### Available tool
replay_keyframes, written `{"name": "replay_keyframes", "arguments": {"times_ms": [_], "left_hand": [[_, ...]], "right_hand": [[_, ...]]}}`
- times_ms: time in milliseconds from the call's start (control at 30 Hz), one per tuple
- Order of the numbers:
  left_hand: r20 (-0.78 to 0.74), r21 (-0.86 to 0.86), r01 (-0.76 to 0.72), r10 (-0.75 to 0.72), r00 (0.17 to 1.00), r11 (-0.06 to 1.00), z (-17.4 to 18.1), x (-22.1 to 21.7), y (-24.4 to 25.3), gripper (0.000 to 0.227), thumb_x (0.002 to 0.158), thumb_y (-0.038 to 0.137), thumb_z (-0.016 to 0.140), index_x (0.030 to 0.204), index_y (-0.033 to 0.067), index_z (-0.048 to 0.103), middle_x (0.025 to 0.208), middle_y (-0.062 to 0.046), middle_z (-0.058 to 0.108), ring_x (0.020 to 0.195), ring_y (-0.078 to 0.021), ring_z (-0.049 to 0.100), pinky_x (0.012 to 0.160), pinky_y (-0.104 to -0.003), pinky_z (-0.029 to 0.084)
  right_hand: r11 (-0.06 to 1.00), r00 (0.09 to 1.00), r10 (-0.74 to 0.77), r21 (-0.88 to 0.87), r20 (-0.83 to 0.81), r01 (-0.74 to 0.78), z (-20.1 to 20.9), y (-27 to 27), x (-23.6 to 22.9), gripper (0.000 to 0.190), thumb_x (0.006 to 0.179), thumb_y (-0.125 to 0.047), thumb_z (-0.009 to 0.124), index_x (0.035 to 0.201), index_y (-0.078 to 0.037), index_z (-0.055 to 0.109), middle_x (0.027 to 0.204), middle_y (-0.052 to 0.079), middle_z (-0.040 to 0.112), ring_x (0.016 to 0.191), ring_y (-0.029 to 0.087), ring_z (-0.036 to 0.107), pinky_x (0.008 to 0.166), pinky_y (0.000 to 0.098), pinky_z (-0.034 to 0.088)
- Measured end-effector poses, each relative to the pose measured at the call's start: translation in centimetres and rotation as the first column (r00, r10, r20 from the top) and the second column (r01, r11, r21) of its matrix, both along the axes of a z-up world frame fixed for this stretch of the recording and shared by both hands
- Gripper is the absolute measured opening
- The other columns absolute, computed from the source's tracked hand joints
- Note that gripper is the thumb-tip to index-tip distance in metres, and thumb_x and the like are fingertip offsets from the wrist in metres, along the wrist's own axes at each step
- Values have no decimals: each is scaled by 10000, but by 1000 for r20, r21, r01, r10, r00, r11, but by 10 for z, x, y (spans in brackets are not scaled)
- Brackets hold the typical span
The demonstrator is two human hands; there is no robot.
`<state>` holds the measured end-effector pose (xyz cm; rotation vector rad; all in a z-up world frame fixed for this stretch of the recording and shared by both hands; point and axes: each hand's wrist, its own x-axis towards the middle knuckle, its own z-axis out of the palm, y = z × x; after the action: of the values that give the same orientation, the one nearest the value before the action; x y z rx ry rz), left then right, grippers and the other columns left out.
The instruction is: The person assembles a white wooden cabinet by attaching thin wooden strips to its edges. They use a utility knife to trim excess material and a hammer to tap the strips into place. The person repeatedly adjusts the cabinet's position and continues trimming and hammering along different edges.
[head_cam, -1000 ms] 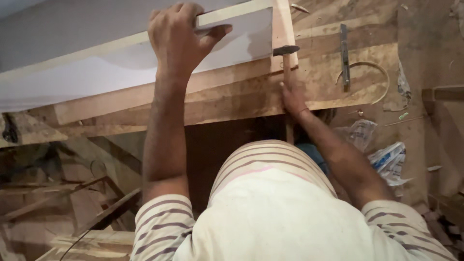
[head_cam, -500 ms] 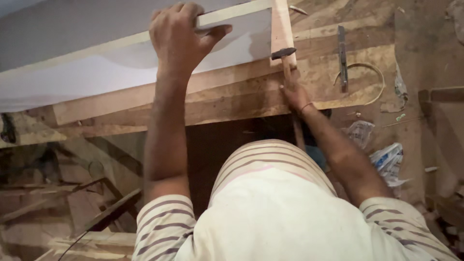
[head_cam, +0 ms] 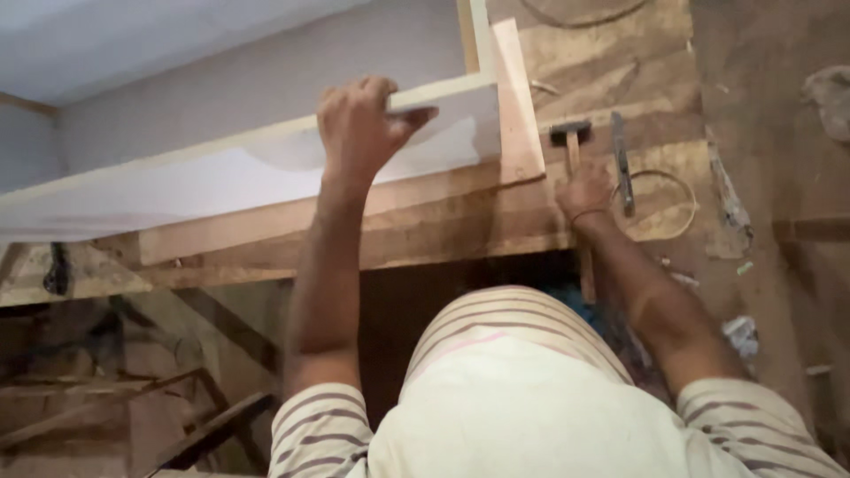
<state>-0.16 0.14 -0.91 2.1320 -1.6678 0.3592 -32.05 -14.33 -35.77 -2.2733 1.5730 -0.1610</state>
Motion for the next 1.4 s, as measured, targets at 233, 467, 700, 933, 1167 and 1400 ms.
{"name": "replay_keyframes", "arguments": {"times_ms": [233,467,700,933,1167,1400], "left_hand": [[9,-20,-12,12,1000,1000,5,-4,2,560,714,598,936,870,80,790,773,-43,749,708,-225,699,736,-416,497],[-9,-2,-48,48,999,999,4,-7,2,544,697,600,917,884,102,798,780,-55,743,718,-251,695,751,-421,514],[38,-35,-68,69,997,997,13,-18,3,538,680,621,887,841,117,790,750,-37,734,712,-248,698,742,-410,515],[64,22,-113,111,992,993,1,-11,1,714,708,722,853,986,71,763,883,-104,739,888,-312,693,861,-467,506],[234,-81,-26,44,971,996,-34,-60,-28,949,719,736,760,1381,75,604,1366,-145,627,1318,-330,531,1165,-578,259],[55,-170,-148,159,986,974,-32,-76,-39,709,743,684,862,1106,98,696,1200,-70,700,1176,-246,611,1132,-522,304]], "right_hand": [[920,714,380,-159,589,-359,96,59,95,858,999,-262,725,1592,79,206,1555,356,381,1468,500,369,1233,519,303],[930,541,340,-190,769,-315,206,63,124,1009,883,-212,780,1599,61,123,1579,357,315,1477,503,334,1237,516,293],[833,584,490,-150,647,-533,158,46,86,965,849,-258,771,1571,33,201,1538,347,365,1407,496,397,1152,487,364],[862,804,349,171,481,-476,43,-9,-47,654,829,-282,655,1437,-57,572,1224,210,666,1093,399,620,962,489,482],[930,893,310,91,327,-356,15,32,-126,321,891,-263,719,1124,-42,720,1098,225,695,1002,426,655,871,502,527],[951,877,178,152,446,-270,11,48,-118,245,903,-218,729,1064,-37,696,1045,201,695,931,384,688,816,461,557]]}}
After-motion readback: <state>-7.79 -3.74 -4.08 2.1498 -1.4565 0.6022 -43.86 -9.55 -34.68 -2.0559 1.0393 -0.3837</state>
